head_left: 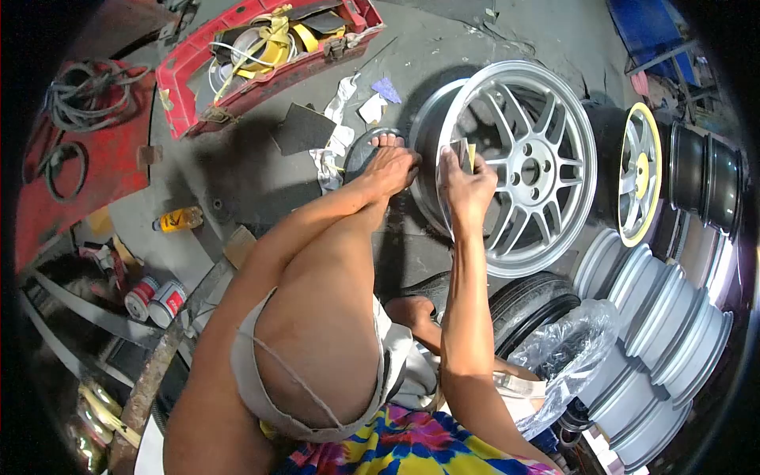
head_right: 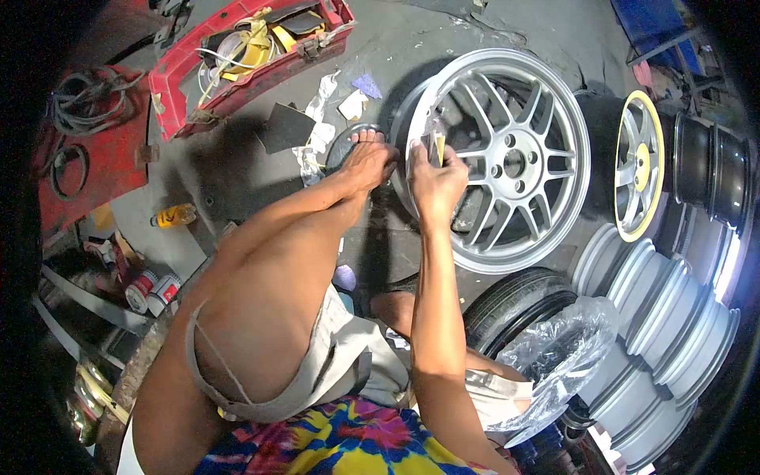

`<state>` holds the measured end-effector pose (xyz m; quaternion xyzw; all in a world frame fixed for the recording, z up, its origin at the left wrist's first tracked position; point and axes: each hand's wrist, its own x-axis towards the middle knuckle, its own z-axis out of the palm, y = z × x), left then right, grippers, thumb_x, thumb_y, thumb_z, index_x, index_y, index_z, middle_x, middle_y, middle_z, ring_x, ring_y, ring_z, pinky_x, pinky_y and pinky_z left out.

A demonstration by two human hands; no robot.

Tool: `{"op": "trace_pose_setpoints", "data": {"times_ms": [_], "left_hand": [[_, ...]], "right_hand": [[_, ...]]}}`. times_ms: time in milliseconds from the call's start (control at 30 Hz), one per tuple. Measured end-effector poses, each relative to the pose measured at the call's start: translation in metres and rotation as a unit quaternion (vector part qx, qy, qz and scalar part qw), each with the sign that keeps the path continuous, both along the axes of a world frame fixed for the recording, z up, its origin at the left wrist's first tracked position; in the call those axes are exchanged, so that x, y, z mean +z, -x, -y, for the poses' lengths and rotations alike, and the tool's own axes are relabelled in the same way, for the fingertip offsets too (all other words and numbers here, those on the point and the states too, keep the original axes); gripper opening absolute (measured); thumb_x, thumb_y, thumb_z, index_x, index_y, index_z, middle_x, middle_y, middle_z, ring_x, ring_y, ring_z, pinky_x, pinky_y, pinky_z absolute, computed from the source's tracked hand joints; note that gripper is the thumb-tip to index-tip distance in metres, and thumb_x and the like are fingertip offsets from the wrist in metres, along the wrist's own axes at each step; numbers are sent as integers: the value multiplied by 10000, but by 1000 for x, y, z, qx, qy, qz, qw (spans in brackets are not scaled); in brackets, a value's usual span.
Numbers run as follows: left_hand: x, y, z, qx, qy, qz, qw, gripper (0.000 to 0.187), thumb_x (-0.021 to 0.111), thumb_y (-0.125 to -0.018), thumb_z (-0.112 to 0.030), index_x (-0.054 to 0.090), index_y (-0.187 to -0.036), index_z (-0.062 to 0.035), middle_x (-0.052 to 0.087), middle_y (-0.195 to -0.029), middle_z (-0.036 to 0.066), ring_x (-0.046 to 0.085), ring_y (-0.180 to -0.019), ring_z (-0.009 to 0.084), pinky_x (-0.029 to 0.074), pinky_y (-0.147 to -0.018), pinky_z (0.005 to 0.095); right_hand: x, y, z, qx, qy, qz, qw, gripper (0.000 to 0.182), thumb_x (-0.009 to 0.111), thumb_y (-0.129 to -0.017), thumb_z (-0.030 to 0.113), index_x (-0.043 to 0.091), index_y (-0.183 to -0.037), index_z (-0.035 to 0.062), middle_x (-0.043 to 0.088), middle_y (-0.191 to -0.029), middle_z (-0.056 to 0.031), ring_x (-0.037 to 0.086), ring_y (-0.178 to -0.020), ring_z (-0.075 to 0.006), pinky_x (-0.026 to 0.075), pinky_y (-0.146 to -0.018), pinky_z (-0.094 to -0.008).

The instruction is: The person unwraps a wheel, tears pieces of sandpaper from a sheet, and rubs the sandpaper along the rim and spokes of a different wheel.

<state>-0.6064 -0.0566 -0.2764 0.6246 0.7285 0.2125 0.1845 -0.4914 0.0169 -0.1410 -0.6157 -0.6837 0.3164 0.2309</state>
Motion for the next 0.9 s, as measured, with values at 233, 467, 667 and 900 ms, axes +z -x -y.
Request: {"op": "trace_pose_setpoints", "data": {"times_ms": [233, 467, 667, 900], "left_hand": [[12, 6, -4, -40, 60, 11, 997, 215, 677, -793, -231, 756, -986, -178, 577, -1077, 203, 500, -1069, 369, 359, -901, 490], [-15, -6, 6, 12, -60, -23, 998, 237, 655, -767, -214, 754, -979, -175, 571, -1063, 210, 494, -1091, 392, 357, -945, 527], [-7, 1, 2, -15, 40, 12, 999, 321, 688, -738, -248, 748, -1042, -166, 559, -1109, 213, 483, -1123, 412, 351, -983, 539], [3, 3, -6, -39, 54, 3, 998, 294, 670, -726, -208, 739, -1003, -139, 559, -1055, 212, 484, -1051, 392, 359, -907, 533]], "right_hand": [[-20, 18, -67, 24, 73, -76, 994, 324, 796, -815, 290, 762, -969, 7, 731, -754, -168, 700, -686, -238, 539, -711, -376], [19, -45, 18, 122, 55, 41, 990, 293, 786, -819, 273, 757, -973, 25, 713, -833, -231, 726, -762, -332, 537, -707, -401], [-1, -43, 2, 112, 125, -20, 986, 268, 779, -848, 245, 753, -951, -1, 683, -698, -171, 660, -659, -156, 525, -678, -352], [20, -33, -4, 142, 101, 34, 984, 268, 785, -837, 249, 752, -956, 11, 692, -713, -171, 645, -612, -209, 511, -654, -366]]}}
